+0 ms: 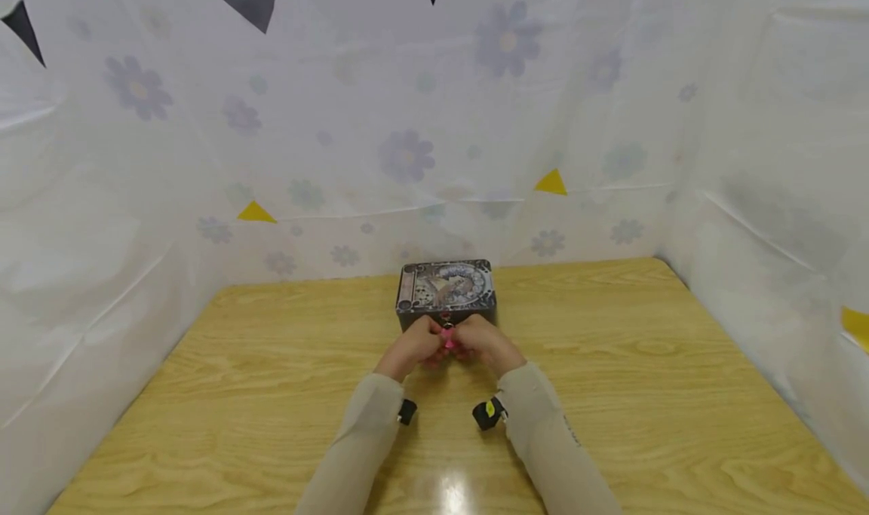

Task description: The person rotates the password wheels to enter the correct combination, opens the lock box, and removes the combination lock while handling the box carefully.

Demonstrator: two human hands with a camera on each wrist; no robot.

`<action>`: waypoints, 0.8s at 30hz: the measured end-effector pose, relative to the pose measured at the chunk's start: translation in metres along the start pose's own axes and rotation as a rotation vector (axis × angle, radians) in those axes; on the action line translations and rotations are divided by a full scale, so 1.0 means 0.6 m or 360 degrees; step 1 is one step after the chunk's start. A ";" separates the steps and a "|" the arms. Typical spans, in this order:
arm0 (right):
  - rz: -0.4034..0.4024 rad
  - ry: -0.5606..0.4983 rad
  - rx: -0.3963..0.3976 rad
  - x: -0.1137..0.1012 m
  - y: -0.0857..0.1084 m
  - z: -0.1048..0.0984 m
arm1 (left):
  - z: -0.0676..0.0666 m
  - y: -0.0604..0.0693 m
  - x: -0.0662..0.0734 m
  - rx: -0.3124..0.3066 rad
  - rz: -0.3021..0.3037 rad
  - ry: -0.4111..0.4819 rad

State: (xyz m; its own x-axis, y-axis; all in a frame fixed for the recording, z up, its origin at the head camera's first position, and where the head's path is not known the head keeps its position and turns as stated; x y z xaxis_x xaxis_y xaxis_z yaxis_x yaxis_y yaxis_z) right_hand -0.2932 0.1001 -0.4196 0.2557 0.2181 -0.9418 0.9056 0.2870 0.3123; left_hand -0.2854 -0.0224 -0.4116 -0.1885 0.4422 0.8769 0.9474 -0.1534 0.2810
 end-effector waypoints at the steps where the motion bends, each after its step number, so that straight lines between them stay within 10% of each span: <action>1: 0.0003 -0.0001 0.0003 0.000 0.000 0.000 | 0.000 0.000 0.000 0.0000 0.0002 -0.0003; 24: -0.0070 0.0030 -0.0072 -0.005 0.005 0.000 | -0.001 0.000 0.004 0.0007 -0.0044 -0.0009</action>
State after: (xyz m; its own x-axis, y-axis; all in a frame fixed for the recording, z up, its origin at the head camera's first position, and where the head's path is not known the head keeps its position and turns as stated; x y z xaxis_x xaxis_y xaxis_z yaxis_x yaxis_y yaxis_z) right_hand -0.2911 0.1004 -0.4161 0.2090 0.2217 -0.9525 0.8994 0.3388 0.2762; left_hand -0.2859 -0.0223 -0.4093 -0.2129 0.4513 0.8666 0.9429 -0.1375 0.3032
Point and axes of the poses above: each hand's wrist, its own y-axis away from the middle knuckle, its own z-axis out of the palm, x = y × z, the point moved 3 cm from there along -y, towards the middle knuckle, and after that the axes turned 1 degree about x, right-handed, at the moved point
